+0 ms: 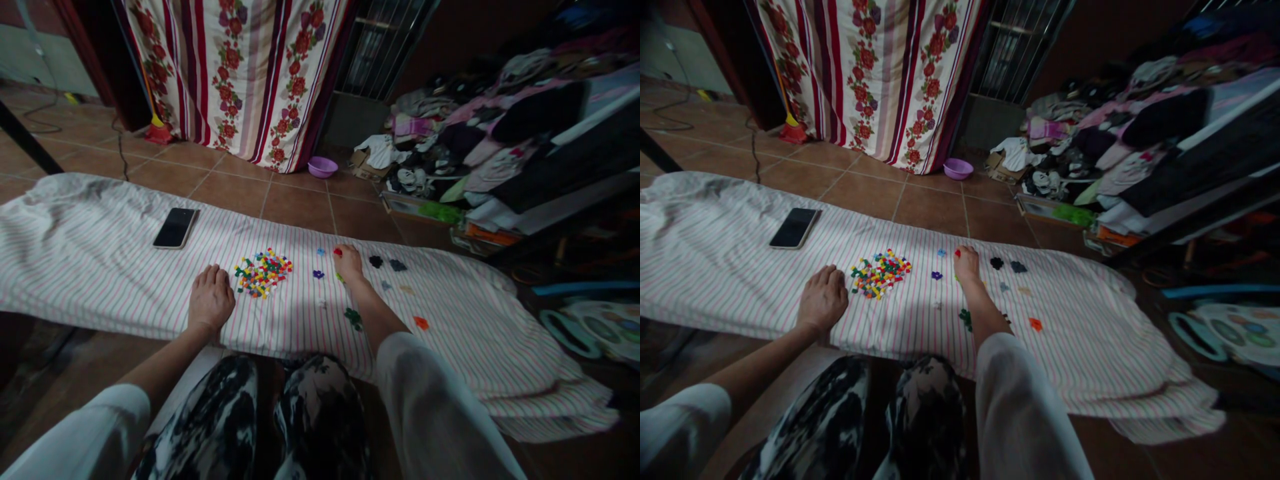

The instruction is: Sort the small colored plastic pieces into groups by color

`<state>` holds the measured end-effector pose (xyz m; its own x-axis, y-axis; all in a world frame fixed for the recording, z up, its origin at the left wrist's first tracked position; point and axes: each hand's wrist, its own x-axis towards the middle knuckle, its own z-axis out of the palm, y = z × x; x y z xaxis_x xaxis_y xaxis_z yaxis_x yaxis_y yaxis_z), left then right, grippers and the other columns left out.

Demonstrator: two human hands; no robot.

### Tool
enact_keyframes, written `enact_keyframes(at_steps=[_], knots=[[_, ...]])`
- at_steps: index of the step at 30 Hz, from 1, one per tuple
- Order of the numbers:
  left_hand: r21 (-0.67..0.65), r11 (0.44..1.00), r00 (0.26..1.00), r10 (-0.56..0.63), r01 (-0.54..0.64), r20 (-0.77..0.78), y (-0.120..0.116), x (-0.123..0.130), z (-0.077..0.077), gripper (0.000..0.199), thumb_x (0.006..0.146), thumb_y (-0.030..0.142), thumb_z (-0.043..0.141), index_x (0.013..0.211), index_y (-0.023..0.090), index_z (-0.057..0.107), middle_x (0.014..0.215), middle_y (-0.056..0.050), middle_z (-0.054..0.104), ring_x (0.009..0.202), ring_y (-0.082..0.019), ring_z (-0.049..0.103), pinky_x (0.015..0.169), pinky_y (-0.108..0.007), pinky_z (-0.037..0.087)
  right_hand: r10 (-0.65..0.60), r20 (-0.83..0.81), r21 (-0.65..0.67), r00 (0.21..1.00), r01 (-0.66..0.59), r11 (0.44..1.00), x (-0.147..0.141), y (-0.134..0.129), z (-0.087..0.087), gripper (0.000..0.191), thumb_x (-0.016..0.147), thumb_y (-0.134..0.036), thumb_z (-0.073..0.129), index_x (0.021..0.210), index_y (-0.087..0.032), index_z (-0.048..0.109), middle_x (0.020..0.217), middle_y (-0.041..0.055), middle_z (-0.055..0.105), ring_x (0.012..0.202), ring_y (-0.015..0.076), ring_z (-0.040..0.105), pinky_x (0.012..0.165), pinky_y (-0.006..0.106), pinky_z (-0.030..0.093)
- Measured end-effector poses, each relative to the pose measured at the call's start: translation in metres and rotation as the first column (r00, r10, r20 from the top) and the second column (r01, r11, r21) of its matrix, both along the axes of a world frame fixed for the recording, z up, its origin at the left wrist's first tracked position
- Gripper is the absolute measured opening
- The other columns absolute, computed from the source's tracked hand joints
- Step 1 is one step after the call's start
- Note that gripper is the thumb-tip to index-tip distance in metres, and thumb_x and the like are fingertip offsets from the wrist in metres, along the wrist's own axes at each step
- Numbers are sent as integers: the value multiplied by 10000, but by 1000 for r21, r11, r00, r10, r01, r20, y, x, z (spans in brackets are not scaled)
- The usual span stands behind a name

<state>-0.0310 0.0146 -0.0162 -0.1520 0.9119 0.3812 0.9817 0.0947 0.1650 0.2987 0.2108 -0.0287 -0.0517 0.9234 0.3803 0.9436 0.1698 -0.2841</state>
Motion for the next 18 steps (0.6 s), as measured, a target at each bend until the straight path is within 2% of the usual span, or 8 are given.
enact_keyframes(at_steps=[6,11,15,18], knots=[[3,1000,1000,-6,6,19,0,0,0,265,841,192,433,1038,116,593,1259,-197,584,1232,-323,500,1041,-475,394,32,-90,58,995,-27,998,1,-3,2,277,748,-117,473,894,-148,706,950,135,658,935,241,578,899,374,464],[-3,1000,999,-10,10,31,0,0,0,284,845,191,422,1050,99,595,1269,-213,579,1242,-331,489,1051,-477,378,39,-170,125,985,-17,992,-7,-11,18,291,727,-114,501,927,-170,706,1032,115,643,1006,230,574,954,387,463],[7,1000,999,-16,15,52,0,0,0,282,841,194,422,1041,105,600,1264,-218,580,1236,-334,492,1036,-493,385,103,-254,147,962,-67,987,-37,-25,36,277,734,-129,522,922,-206,711,1076,90,627,1041,218,572,960,373,475],[25,1000,997,-16,14,74,0,0,-1,274,837,192,420,1031,124,601,1247,-207,590,1223,-324,503,1024,-504,390,166,-331,97,929,-142,985,-74,-45,43,257,765,-162,523,925,-190,723,1112,112,608,1048,220,580,880,334,513]])
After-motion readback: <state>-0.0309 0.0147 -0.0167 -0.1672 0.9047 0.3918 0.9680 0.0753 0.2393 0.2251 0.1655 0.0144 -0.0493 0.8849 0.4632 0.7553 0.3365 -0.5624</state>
